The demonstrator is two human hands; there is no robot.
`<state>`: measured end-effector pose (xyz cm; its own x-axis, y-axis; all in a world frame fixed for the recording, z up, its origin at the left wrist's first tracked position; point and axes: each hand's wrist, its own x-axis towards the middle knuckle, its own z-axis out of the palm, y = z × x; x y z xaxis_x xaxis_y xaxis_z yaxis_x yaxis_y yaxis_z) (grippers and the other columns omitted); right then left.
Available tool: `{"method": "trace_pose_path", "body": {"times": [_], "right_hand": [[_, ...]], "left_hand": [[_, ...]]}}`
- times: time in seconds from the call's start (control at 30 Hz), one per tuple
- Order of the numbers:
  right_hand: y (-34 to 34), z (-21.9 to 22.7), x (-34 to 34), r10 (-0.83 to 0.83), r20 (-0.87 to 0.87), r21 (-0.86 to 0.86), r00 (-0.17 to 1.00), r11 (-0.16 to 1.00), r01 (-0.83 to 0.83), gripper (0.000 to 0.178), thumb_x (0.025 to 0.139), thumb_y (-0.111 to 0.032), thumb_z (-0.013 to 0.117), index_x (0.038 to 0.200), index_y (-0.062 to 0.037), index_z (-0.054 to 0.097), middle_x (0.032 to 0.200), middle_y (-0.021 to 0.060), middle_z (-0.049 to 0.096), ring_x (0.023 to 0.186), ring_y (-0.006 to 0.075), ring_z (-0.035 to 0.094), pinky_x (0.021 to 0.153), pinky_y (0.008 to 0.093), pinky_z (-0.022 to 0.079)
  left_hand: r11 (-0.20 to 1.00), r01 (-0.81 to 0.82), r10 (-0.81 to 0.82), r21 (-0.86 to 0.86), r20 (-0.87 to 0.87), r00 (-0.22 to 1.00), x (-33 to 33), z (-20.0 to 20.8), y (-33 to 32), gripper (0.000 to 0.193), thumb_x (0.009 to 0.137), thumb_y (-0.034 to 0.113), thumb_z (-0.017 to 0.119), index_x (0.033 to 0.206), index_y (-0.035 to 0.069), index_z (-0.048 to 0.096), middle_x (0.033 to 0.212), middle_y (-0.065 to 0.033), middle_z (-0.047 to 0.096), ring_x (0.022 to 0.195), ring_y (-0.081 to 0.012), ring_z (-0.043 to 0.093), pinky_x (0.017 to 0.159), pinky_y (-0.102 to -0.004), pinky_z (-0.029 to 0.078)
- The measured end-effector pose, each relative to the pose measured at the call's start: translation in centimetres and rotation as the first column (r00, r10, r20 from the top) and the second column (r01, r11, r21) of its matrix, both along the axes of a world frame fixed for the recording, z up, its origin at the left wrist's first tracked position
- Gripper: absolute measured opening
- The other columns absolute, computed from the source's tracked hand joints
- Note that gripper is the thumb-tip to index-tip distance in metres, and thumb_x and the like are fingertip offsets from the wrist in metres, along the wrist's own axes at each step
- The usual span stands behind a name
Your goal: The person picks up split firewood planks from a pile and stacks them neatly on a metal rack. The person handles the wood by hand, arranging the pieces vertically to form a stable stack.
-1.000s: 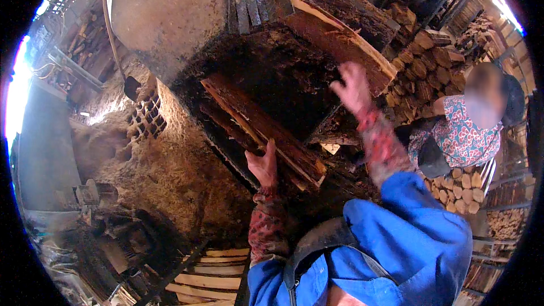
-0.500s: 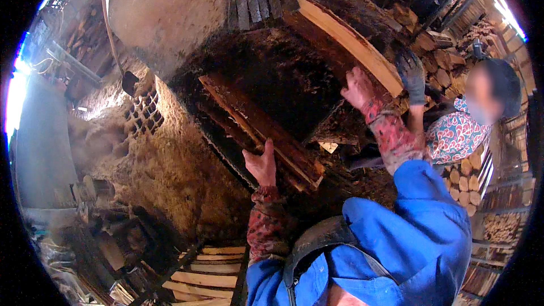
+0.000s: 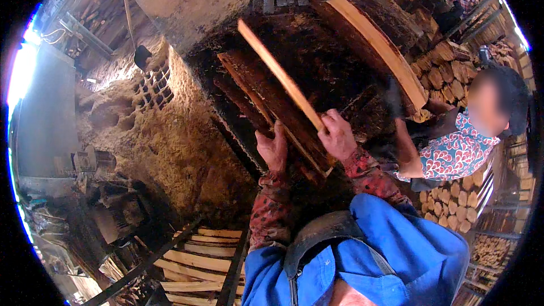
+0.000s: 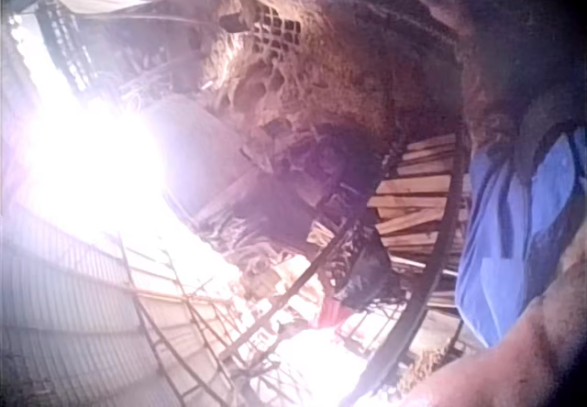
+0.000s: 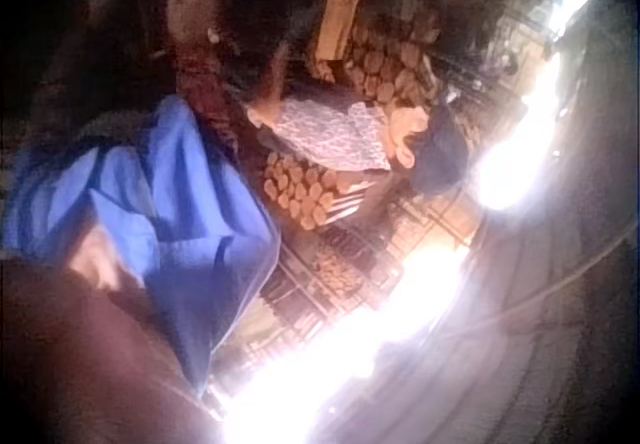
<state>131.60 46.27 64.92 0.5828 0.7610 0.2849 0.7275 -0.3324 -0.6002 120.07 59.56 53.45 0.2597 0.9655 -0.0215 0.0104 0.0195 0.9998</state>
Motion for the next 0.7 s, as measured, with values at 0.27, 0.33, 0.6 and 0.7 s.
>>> {"method": "trace_pose_path", "body": {"times": [0.27, 0.33, 0.6, 0.7], "right_hand": [[1.4, -0.4, -4.2, 0.232, -0.064, -0.123, 0.971, 0.963, -0.238, 0.054, 0.077, -0.021, 0.072, 0.123, 0.0033, 0.057, 0.123, 0.0198, 0.047, 0.112, 0.0383, 0.048, 0.097, 0.0447, 0.044], [1.3, 0.5, -4.2, 0.251, -0.067, -0.136, 0.966, 0.957, -0.258, 0.053, 0.077, -0.015, 0.071, 0.124, 0.0033, 0.056, 0.126, 0.0203, 0.045, 0.115, 0.0375, 0.047, 0.099, 0.0433, 0.043], [-0.6, -0.9, -3.9, 0.261, -0.039, -0.056, 0.965, 0.963, -0.263, 0.056, 0.077, -0.020, 0.071, 0.128, -0.0031, 0.056, 0.126, 0.0188, 0.047, 0.116, 0.0390, 0.046, 0.100, 0.0475, 0.041], [-0.6, -1.2, -4.6, 0.256, -0.050, -0.031, 0.965, 0.966, -0.258, 0.055, 0.077, -0.020, 0.072, 0.127, -0.0039, 0.057, 0.125, 0.0187, 0.048, 0.116, 0.0391, 0.046, 0.100, 0.0472, 0.041]], "left_hand": [[0.978, 0.105, -0.105, -0.180, 0.012, 0.994, 0.2, 4.8, -0.1, 0.056, 0.100, 0.044, 0.050, 0.114, -0.010, 0.054, 0.105, -0.0219, 0.064, 0.088, -0.0269, 0.059, 0.079, -0.0374, 0.048], [0.987, 0.102, -0.105, -0.123, -0.021, 0.994, 0.1, 3.1, 0.3, 0.055, 0.099, 0.042, 0.052, 0.113, -0.011, 0.054, 0.104, -0.0210, 0.064, 0.088, -0.0256, 0.059, 0.078, -0.0369, 0.048], [0.970, 0.187, -0.167, -0.156, 0.131, 0.977, 0.4, 4.4, -1.2, 0.045, 0.089, 0.021, 0.072, 0.116, -0.011, 0.053, 0.108, -0.0155, 0.065, 0.095, -0.0190, 0.060, 0.082, -0.0347, 0.051], [0.964, 0.188, -0.140, -0.190, 0.239, 0.961, -0.3, 3.8, -1.3, 0.046, 0.089, 0.021, 0.072, 0.116, -0.011, 0.054, 0.108, -0.0167, 0.066, 0.096, -0.0200, 0.060, 0.082, -0.0354, 0.051]]}}
